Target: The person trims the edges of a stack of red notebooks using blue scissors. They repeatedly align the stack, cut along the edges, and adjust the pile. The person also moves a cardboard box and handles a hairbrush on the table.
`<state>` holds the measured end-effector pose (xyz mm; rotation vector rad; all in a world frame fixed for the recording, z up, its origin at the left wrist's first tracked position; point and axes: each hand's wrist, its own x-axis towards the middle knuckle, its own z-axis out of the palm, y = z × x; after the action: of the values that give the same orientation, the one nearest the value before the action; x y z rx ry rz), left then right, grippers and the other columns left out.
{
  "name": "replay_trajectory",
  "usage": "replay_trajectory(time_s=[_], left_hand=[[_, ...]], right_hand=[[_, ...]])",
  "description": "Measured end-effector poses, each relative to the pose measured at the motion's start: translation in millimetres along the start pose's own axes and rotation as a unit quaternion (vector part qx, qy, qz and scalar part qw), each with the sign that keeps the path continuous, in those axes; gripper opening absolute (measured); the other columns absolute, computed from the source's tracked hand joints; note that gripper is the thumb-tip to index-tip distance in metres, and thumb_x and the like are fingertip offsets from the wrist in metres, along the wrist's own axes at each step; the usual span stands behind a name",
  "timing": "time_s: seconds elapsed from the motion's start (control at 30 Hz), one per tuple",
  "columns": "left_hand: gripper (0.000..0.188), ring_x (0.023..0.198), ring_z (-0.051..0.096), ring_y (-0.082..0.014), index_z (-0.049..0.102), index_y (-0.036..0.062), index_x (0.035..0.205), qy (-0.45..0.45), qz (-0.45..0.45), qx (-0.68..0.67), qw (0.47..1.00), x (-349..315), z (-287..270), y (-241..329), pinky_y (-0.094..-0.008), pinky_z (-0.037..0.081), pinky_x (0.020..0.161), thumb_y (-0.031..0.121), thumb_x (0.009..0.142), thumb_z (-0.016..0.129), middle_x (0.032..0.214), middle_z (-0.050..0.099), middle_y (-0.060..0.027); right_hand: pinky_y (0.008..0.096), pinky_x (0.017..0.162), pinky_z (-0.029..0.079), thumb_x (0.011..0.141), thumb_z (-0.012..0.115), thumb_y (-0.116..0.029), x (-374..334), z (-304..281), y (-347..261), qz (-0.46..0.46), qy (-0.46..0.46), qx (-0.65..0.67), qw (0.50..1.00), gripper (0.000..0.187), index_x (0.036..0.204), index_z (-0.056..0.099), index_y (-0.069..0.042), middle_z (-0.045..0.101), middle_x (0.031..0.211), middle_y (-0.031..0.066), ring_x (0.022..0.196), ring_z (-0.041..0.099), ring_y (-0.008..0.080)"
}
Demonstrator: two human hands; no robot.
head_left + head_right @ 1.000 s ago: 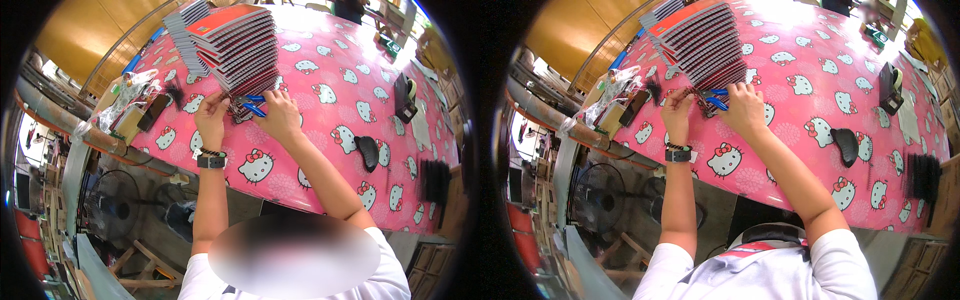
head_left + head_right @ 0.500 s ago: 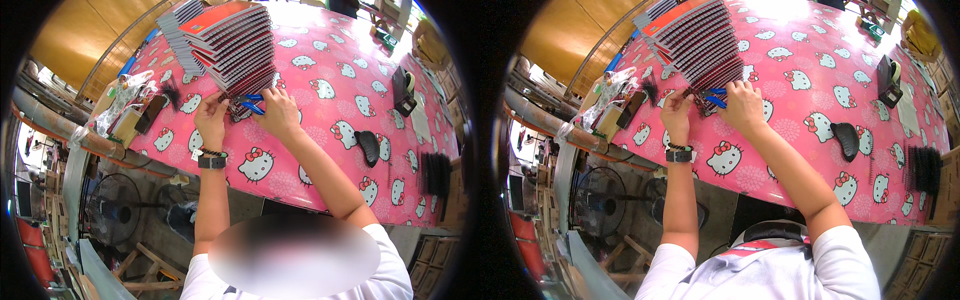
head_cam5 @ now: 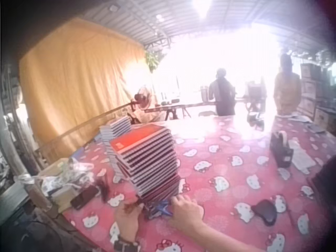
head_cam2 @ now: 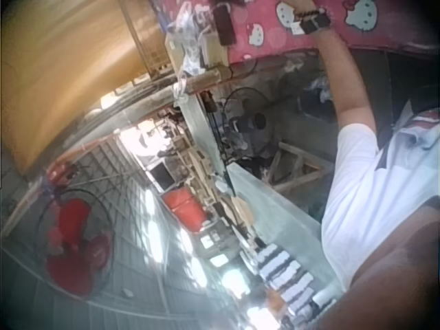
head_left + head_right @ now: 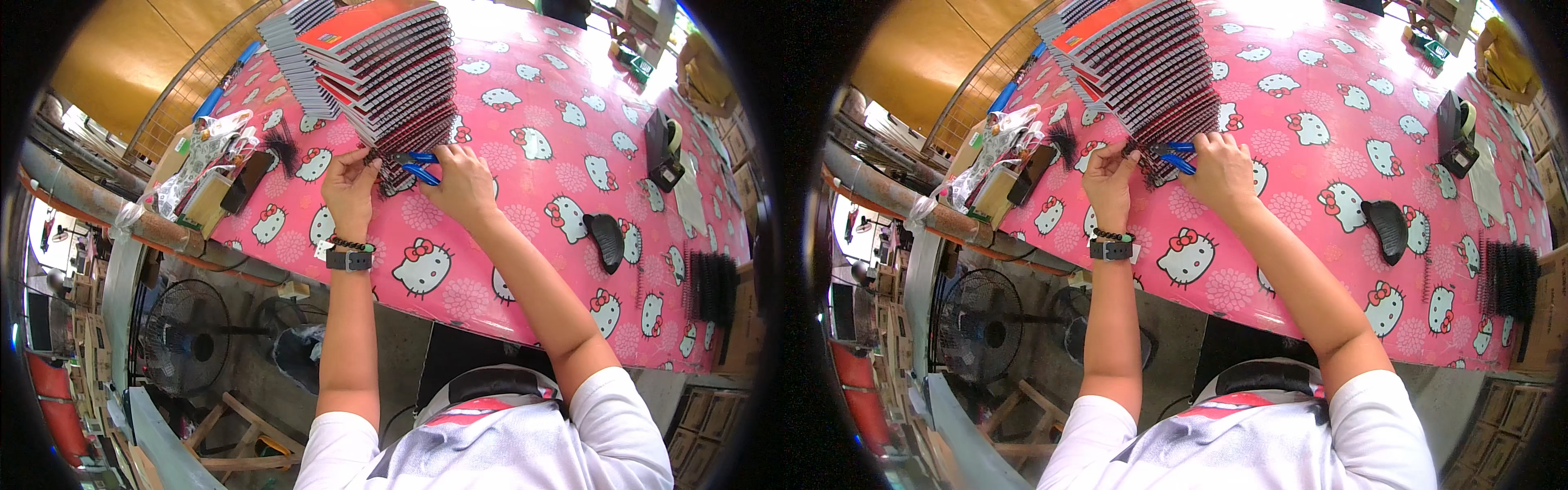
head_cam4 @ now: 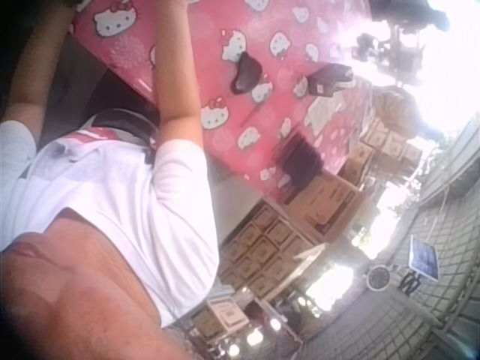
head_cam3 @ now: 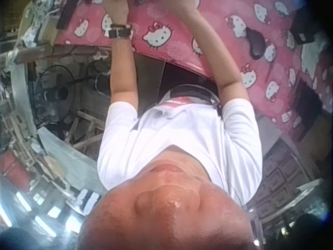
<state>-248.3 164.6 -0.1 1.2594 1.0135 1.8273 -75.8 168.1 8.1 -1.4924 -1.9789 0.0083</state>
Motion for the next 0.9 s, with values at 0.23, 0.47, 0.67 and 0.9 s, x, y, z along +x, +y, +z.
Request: replay_trajectory(time_s=[0.23,0.47,0.67,0.9], left_hand=[[0.022,0.087,0.059,-0.0115,0.059,-0.0001,0.096,-0.007,0.060,0.065,0.996,0,-7,-12,-0.0238,0.050,0.075,-0.008,0.078,0.068,0.100,0.063,-0.0092],[0.027,0.086,0.058,-0.0123,0.053,0.0012,0.103,0.020,0.061,-0.071,0.995,-7,2,-26,-0.0244,0.049,0.077,-0.004,0.080,0.067,0.100,0.061,-0.0087],[0.022,0.090,0.054,-0.0126,0.052,0.0015,0.106,0.041,0.077,-0.001,0.996,-14,17,-26,-0.0256,0.045,0.080,0.008,0.088,0.063,0.105,0.056,-0.0083],[0.032,0.086,0.051,-0.0230,0.047,-0.0025,0.106,0.106,0.147,0.225,0.957,-16,31,-44,-0.0345,0.042,0.079,0.029,0.100,0.042,0.097,0.052,-0.0136]], right_hand=[[0.0408,0.078,0.049,0.069,0.072,-0.031,1,-18,-6,0.091,-0.147,0.056,0.983,0.036,0.090,0.060,-0.005,0.063,0.089,0.0116,0.090,0.061,0.0291],[0.0419,0.085,0.045,0.067,0.072,-0.029,-11,4,6,0.024,-0.021,0.009,0.999,0.050,0.109,0.059,-0.006,0.060,0.101,0.0122,0.101,0.057,0.0286],[0.0426,0.079,0.048,0.065,0.073,-0.029,-7,4,1,0.026,-0.025,0.011,0.999,0.047,0.104,0.060,-0.007,0.062,0.094,0.0114,0.093,0.061,0.0300],[0.0441,0.071,0.051,0.066,0.073,-0.027,-8,2,6,0.067,-0.096,0.050,0.992,0.035,0.090,0.061,-0.005,0.063,0.083,0.0135,0.079,0.064,0.0324]])
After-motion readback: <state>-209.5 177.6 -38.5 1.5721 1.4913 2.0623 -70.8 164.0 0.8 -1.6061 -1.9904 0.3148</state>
